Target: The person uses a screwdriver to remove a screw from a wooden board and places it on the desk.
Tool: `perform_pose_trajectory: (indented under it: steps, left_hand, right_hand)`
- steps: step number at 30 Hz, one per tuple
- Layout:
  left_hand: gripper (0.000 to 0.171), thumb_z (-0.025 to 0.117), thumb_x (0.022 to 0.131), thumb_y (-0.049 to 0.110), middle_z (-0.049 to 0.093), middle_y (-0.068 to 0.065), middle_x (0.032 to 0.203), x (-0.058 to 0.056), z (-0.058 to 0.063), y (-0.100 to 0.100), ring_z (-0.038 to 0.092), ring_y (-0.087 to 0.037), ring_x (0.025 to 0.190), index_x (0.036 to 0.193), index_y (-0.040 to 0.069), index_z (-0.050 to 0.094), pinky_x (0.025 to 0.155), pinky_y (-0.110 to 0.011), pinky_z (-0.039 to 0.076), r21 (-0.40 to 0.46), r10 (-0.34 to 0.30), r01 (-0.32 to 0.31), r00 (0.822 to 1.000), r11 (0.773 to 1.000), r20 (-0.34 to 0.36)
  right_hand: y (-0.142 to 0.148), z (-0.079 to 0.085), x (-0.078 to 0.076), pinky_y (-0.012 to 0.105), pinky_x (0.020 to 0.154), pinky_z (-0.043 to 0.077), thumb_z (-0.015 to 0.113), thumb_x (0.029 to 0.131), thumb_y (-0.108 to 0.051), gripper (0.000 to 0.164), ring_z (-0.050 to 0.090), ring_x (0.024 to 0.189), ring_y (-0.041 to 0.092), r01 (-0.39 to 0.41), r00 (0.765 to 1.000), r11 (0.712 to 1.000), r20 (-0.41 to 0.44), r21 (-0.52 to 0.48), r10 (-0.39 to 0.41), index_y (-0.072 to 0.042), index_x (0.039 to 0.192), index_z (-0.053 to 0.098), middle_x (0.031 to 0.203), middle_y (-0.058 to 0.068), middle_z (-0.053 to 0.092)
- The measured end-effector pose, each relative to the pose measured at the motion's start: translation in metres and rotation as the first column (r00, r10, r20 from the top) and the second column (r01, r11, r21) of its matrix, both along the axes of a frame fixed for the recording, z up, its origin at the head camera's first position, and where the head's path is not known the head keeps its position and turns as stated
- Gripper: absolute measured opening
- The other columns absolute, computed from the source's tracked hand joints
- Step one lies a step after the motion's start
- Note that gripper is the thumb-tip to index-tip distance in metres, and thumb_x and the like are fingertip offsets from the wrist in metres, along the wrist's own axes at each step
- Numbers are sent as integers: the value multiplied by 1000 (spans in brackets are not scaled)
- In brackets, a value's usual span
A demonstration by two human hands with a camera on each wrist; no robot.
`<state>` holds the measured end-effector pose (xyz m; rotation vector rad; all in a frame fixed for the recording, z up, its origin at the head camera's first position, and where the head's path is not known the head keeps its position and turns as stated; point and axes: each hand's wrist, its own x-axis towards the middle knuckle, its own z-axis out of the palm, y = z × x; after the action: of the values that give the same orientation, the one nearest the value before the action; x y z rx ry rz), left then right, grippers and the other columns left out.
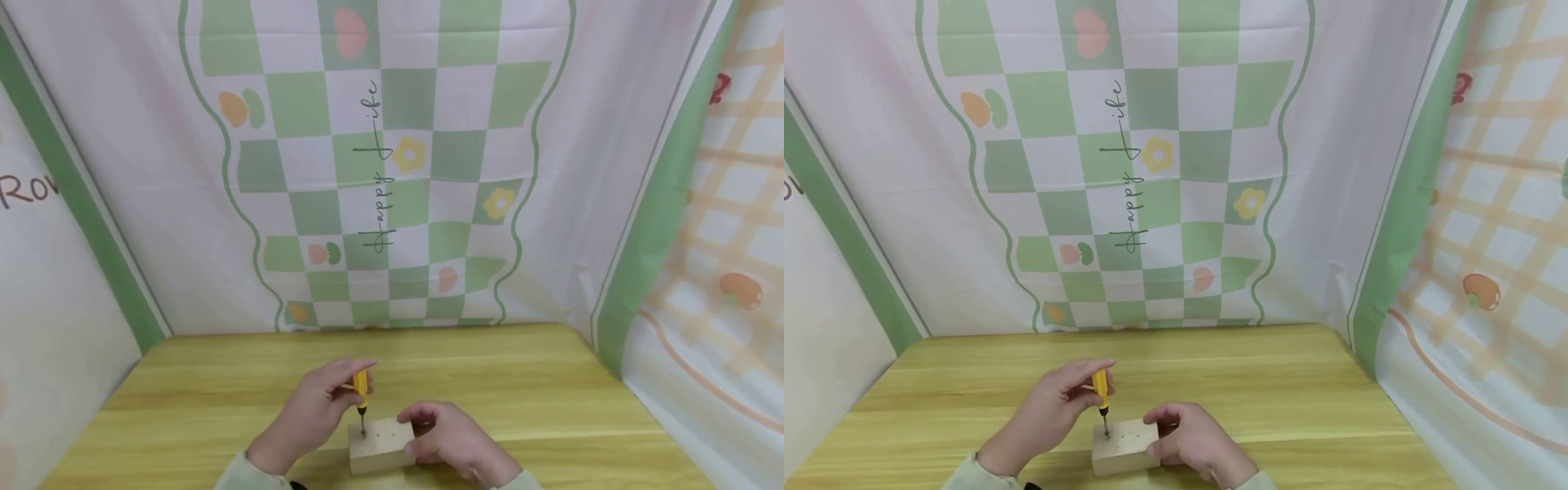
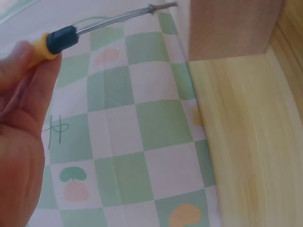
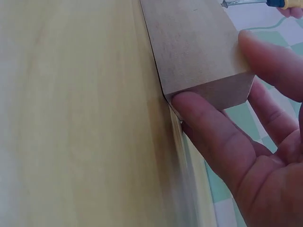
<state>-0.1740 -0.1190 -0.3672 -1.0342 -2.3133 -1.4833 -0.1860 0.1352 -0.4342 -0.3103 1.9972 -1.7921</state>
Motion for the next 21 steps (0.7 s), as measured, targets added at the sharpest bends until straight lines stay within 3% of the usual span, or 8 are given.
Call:
perform_pose_trajectory:
  steps: [5, 8, 16, 21]
  left_hand:
    - [64, 72, 79, -12, 63, 1, 94, 3, -2, 7, 66, -14, 84, 138, 11, 60, 73, -26, 58, 10, 122, -122, 987, 992, -106]
    - [65, 74, 77, -14, 63, 3, 91, 6, -1, 13, 65, -11, 81, 136, 9, 61, 72, -24, 58, -2, 214, -217, 966, 976, -145]
    - [64, 75, 77, -14, 63, 5, 93, 12, 0, 26, 64, -10, 85, 137, 4, 60, 77, -23, 57, -44, 389, -405, 899, 913, -200]
    - [64, 72, 78, -18, 65, -2, 98, 15, 2, 36, 65, -15, 87, 137, 2, 59, 77, -27, 58, -44, 495, -517, 838, 855, -229]
  right_hand:
    - [0, -2, 0, 42, 74, 59, 79, 75, 9, 45, 61, 89, 26, 0, 1000, 1000, -14, -14, 0, 2, 118, 66, 103, 15, 61]
    - [-1, -2, -1, 42, 73, 59, 78, 76, 10, 46, 60, 89, 26, 2, 1000, 1000, -7, -12, -2, 3, 119, 64, 103, 15, 61]
    - [0, -1, -1, 42, 72, 60, 79, 77, 9, 46, 60, 87, 25, 3, 1000, 1000, 22, -6, -3, 4, 120, 64, 102, 14, 61]
    - [-1, 2, 1, 42, 72, 60, 80, 76, 8, 45, 59, 88, 25, 24, 1000, 1000, 1, 1, -24, 2, 118, 64, 102, 14, 60]
